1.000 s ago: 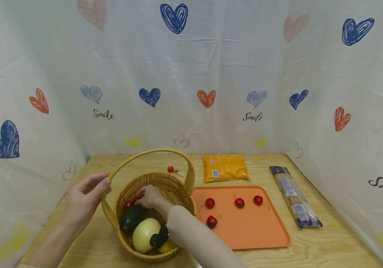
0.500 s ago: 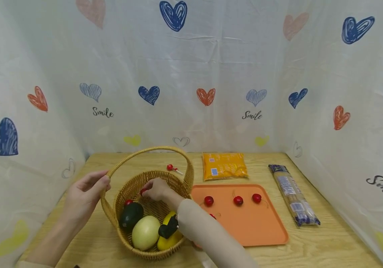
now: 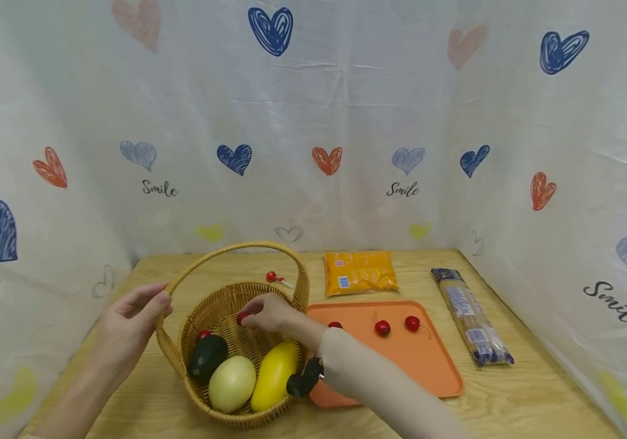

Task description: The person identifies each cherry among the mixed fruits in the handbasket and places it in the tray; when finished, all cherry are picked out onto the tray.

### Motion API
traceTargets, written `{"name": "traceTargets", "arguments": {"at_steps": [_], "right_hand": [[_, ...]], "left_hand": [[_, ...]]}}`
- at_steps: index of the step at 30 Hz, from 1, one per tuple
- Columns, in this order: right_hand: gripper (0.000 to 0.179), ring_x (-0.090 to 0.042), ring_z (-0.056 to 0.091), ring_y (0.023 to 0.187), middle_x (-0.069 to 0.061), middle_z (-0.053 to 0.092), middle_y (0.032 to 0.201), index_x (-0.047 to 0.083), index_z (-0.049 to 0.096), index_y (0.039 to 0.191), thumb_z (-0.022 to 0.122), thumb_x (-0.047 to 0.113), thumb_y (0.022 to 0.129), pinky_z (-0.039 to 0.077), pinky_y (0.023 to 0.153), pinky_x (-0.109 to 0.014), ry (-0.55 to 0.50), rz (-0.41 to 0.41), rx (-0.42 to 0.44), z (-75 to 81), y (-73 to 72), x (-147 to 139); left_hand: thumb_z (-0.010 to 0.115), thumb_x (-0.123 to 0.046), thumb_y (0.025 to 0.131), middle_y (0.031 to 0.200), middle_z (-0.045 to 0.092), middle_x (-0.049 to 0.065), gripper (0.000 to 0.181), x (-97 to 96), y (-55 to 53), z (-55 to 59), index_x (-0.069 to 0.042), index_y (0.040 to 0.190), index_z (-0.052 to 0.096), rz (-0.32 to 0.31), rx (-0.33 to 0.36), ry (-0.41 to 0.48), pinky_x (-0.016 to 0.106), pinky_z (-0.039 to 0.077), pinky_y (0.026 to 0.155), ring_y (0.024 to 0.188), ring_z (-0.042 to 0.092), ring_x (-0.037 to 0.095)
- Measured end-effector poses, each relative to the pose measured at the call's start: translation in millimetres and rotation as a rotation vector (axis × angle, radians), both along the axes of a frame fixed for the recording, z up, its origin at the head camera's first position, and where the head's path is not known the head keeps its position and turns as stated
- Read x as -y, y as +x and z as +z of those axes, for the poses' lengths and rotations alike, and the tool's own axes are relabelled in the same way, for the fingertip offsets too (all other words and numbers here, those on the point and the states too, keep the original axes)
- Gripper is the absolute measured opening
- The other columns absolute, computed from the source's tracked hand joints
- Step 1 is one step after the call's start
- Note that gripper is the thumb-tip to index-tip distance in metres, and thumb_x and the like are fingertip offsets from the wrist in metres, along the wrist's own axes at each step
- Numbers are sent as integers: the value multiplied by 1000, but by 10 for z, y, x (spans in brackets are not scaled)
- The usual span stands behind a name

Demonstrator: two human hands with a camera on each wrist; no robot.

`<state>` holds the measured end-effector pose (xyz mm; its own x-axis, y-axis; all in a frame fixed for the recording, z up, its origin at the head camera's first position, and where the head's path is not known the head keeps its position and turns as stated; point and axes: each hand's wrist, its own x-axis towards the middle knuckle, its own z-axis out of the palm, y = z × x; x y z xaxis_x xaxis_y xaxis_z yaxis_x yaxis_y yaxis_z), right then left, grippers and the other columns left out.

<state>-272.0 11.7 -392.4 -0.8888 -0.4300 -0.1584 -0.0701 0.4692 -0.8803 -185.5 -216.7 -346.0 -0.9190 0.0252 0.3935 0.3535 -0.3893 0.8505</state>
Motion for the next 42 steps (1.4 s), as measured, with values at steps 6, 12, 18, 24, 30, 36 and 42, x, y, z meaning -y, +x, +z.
{"name": "traceTargets", "arguments": {"at_steps": [6, 12, 18, 24, 30, 36, 42], "right_hand": [[16, -23, 65, 80, 1, 62, 86, 9, 69, 103, 69, 12, 88, 56, 73, -35, -13, 68, 23, 52, 123, -177], [19, -28, 65, 84, 0, 62, 90, 10, 69, 107, 68, 12, 88, 55, 72, -34, -47, 105, 33, 130, 226, -317], [21, -29, 66, 86, -4, 62, 93, 6, 68, 108, 67, 7, 87, 56, 75, -37, -107, 79, 71, 189, 291, -502], [21, -15, 64, 82, -2, 63, 95, 9, 68, 108, 67, 11, 87, 55, 74, -32, -106, 82, 52, 154, 324, -772], [24, -26, 65, 91, -7, 64, 102, 4, 65, 113, 63, 10, 90, 54, 82, -38, -198, 116, 94, 191, 401, -1031], [28, -34, 62, 99, -10, 61, 108, -1, 61, 118, 62, 9, 91, 49, 89, -47, -256, 112, 137, 207, 425, -1339], [29, -33, 63, 97, -12, 62, 106, -1, 60, 116, 64, 11, 90, 49, 89, -48, -243, 20, 167, 138, 455, -1685]], "left_hand": [[47, 8, 96, 92, 64, 0, 30, 8, -1, 1, -7, 108, 69, -4, 7, 5, 20, 52, 78, 83, 61, 10], [46, 8, 96, 93, 63, -1, 31, -5, 4, 1, -8, 110, 69, -10, 21, 2, 20, 52, 79, 84, 61, 10], [47, 7, 96, 94, 63, -1, 31, -9, 2, -7, -8, 110, 69, -9, 26, 5, 20, 52, 79, 84, 61, 10], [47, 7, 96, 94, 63, -1, 30, -1, -3, -10, -8, 109, 69, -13, 27, 10, 20, 52, 79, 84, 61, 10], [46, 9, 96, 93, 64, 0, 31, 0, -5, -9, -6, 110, 69, -30, 14, 35, 21, 52, 79, 84, 61, 10], [46, 8, 96, 93, 64, 0, 31, -5, -13, -12, -7, 110, 69, -27, 23, 36, 20, 52, 78, 83, 62, 11], [46, 8, 96, 94, 65, 0, 32, -3, -20, -27, -7, 110, 69, -37, 11, 49, 20, 52, 79, 82, 63, 11]]}}
